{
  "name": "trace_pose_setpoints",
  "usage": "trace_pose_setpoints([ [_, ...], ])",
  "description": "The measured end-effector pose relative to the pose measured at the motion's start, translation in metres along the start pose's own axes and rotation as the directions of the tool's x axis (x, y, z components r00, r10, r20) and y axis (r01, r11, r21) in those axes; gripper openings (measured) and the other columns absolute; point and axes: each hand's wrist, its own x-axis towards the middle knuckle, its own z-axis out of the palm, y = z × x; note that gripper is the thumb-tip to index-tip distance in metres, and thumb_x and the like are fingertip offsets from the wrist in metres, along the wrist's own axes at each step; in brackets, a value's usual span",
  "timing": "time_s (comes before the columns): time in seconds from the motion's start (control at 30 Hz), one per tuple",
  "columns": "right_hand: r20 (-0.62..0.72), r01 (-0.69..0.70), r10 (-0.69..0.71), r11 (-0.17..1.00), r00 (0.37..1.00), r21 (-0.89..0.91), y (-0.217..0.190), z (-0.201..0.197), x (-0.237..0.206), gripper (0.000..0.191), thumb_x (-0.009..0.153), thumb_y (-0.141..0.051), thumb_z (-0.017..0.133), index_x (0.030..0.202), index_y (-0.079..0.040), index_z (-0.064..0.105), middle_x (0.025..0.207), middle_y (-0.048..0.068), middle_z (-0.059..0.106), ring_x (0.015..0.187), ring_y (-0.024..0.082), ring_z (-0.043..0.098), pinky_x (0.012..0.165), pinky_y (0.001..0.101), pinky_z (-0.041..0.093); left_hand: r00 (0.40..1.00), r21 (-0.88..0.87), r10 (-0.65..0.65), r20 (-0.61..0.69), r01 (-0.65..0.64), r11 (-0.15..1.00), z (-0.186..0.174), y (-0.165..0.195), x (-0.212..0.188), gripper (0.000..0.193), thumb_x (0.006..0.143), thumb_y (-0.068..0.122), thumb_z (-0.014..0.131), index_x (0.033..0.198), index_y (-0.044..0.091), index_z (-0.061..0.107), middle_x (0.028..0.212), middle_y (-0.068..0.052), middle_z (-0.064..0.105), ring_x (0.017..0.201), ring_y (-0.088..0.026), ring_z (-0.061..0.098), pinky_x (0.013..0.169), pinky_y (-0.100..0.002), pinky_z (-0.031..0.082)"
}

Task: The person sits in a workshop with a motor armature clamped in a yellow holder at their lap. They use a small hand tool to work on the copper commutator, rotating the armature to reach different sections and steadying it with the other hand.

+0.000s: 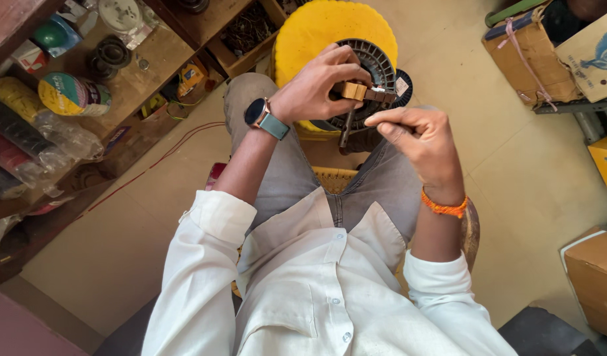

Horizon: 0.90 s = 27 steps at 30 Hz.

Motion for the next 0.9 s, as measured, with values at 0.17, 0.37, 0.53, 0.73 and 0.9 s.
trace_pose_setpoints([
  [0.17,0.042,0.113,-0.113,0.993,0.993,-0.017,0.002,0.018,-0.004,0.014,0.099,0.002,0.067,0.109,0.003,0.076,0.097,0.001,0.074,0.086,0.006,0.061,0.079,0.0205,0.049,0.996,-0.078,-0.089,-0.007,0.088,0.993,0.004,-0.009,0.0,0.032,0.082,0.016,0.083,0.112,0.009,0.073,0.11,-0.008,0.07,0.109,-0.029,0.063,0.097,-0.041,0.052],
  [0.37,-0.015,0.131,-0.14,0.955,0.99,-0.268,0.034,0.046,-0.01,0.014,0.094,0.003,0.069,0.104,0.0,0.078,0.094,0.009,0.08,0.082,0.012,0.073,0.073,0.0252,0.057,0.995,-0.134,-0.085,0.051,0.091,0.987,0.006,-0.018,0.001,0.035,0.081,0.015,0.087,0.111,0.009,0.069,0.11,-0.006,0.071,0.107,-0.029,0.064,0.097,-0.042,0.05],
  [0.53,-0.106,0.253,-0.337,0.848,0.935,-0.465,0.083,0.075,-0.034,0.025,0.089,0.009,0.062,0.108,0.001,0.077,0.101,0.017,0.078,0.086,0.023,0.077,0.079,0.0312,0.061,0.993,-0.145,-0.021,0.12,0.039,0.989,0.007,-0.024,0.006,0.04,0.08,0.008,0.086,0.11,0.008,0.058,0.108,-0.009,0.063,0.107,-0.033,0.061,0.093,-0.044,0.048],
  [0.73,-0.091,0.149,-0.186,0.938,0.978,-0.313,0.109,0.054,-0.045,0.021,0.094,0.0,0.064,0.112,0.002,0.076,0.101,0.016,0.076,0.086,0.023,0.073,0.079,0.0303,0.056,0.989,-0.07,0.0,0.149,0.011,0.997,0.009,-0.029,0.005,0.04,0.078,-0.001,0.079,0.11,0.008,0.057,0.107,-0.01,0.06,0.107,-0.035,0.059,0.094,-0.045,0.048],
  [0.9,0.16,-0.24,0.199,0.922,0.967,0.303,0.105,0.034,-0.028,0.028,0.1,-0.017,0.061,0.123,-0.006,0.07,0.098,0.006,0.076,0.08,0.013,0.07,0.077,0.0254,0.057,0.989,-0.043,0.004,0.149,0.002,0.999,0.006,-0.025,0.007,0.046,0.073,-0.005,0.076,0.113,0.007,0.058,0.11,-0.011,0.061,0.111,-0.037,0.058,0.097,-0.046,0.048],
])
